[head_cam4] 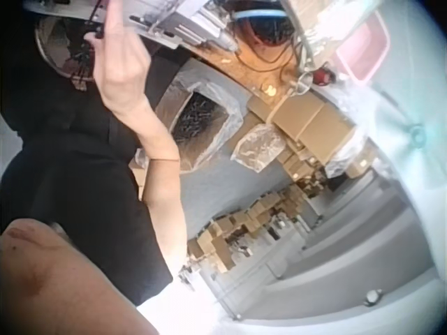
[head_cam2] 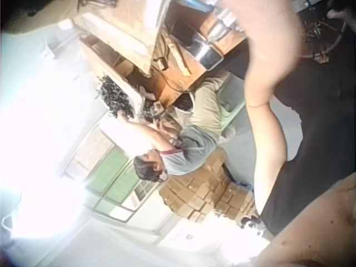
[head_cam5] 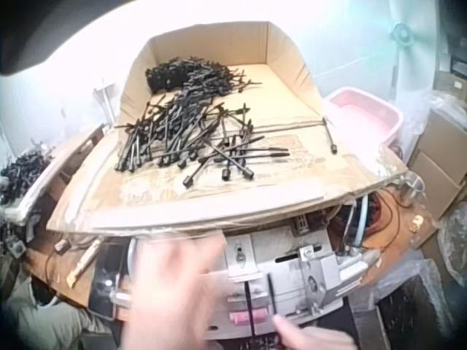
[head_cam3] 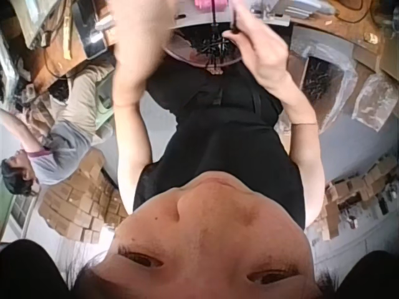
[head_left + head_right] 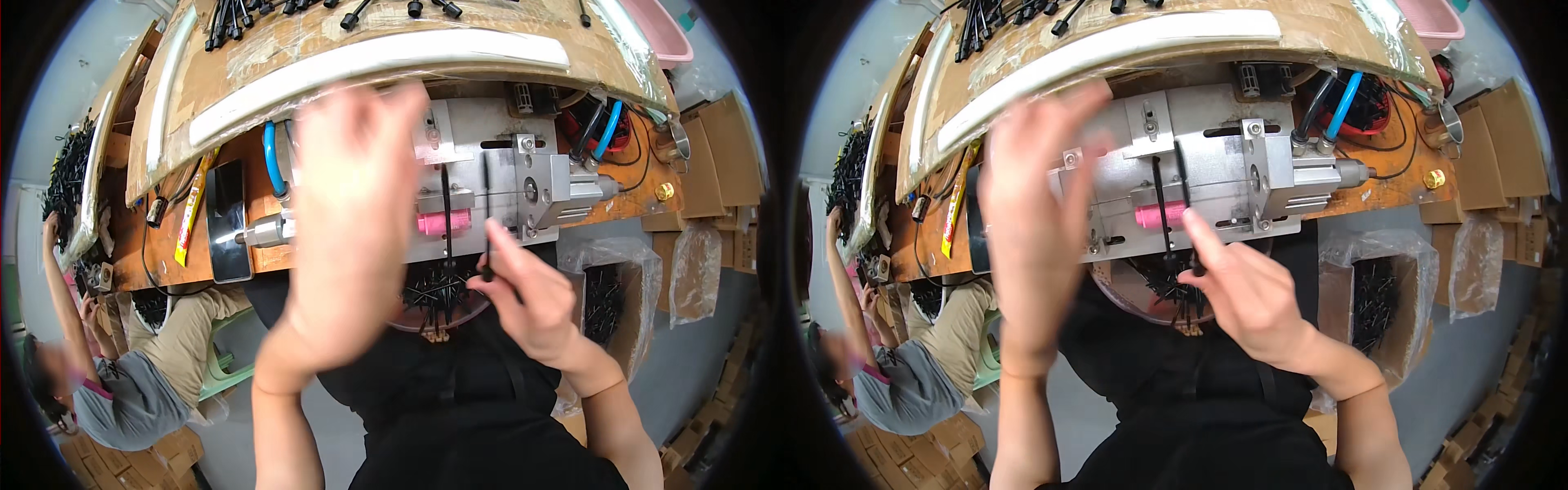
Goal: The person repeatedly picks up black tripod legs and inserts them into a metal jig on a workbench. They secure each leg using a pink lever mechanism and then remove the assembled unit. The process is repeated continuously throughout the video.
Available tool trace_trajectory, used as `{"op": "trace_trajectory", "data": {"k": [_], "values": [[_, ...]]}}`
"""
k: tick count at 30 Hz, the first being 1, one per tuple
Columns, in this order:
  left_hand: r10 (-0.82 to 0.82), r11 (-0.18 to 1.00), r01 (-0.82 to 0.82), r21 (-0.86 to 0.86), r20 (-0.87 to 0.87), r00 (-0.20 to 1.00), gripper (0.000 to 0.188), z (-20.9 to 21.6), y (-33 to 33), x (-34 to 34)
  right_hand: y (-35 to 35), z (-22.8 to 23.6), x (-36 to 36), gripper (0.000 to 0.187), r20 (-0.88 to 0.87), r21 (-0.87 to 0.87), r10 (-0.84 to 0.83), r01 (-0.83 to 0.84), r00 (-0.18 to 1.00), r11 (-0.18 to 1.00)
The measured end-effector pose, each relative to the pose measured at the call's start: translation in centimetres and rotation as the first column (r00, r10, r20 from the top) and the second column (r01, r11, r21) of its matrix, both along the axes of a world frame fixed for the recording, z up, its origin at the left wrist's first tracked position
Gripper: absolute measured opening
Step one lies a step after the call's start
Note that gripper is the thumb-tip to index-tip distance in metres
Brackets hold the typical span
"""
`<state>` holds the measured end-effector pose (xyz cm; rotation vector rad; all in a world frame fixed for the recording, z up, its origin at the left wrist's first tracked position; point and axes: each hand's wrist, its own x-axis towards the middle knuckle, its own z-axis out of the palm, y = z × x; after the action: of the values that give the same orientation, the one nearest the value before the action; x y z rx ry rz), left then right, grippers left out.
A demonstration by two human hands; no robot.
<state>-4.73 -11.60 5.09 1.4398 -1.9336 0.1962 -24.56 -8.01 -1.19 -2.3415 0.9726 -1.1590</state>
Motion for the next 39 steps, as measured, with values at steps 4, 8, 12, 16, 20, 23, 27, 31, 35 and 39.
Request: {"op": "trace_trajectory", "data": {"k": [4,8,12,16,20,23,27,31,35,39], "values": [[0.053,0.991,-0.042,-0.130,0.087,0.995,0.016,2.4,-7.9,5.0,0.7,-1.8,1.8,0.066,-0.056,0.022,0.062,-0.060,0.997,0.998],[0.048,0.950,-0.032,0.310,-0.044,0.998,0.017,4.1,-10.2,5.5,0.2,-2.2,2.5,0.064,-0.107,0.045,0.045,-0.041,0.993,0.998],[-0.100,0.933,0.108,0.343,-0.040,0.994,0.013,3.9,-10.4,7.6,0.0,-0.1,2.0,0.061,-0.169,0.037,0.054,-0.048,0.984,0.998],[-0.228,0.842,0.186,0.506,0.021,0.973,0.014,5.4,-8.4,10.0,-4.9,4.9,-0.2,0.037,-0.202,-0.127,-0.099,0.075,0.974,0.989],[-0.447,0.691,0.455,0.561,-0.162,0.879,0.023,7.4,-9.9,11.0,-16.0,9.9,-5.7,0.031,-0.248,-0.487,-0.671,0.508,0.699,0.710],[-0.176,0.839,0.269,0.472,-0.233,0.956,0.023,10.5,-10.2,12.8,-21.1,11.4,-4.9,0.022,-0.396,-0.606,-0.619,0.313,0.679,0.731],[-0.110,0.929,0.247,0.276,-0.429,0.897,0.020,12.6,-7.9,11.3,-25.7,10.3,-5.2,0.024,-0.601,-0.421,-0.502,0.287,0.622,0.860],[-0.189,0.981,0.194,-0.002,-0.236,0.953,0.027,5.5,-2.0,6.4,-24.7,10.5,-10.6,0.020,-0.540,-0.381,-0.552,0.399,0.635,0.834],[-0.026,0.988,0.034,0.151,-0.060,0.998,0.079,-1.2,6.8,0.9,-25.3,9.8,-10.4,0.015,-0.569,-0.290,-0.543,0.468,0.618,0.835],[-0.001,0.977,-0.015,0.211,0.073,0.997,0.064,-5.9,9.1,-2.6,-22.5,11.4,-6.5,0.017,-0.492,-0.249,-0.521,0.461,0.697,0.852]]}}
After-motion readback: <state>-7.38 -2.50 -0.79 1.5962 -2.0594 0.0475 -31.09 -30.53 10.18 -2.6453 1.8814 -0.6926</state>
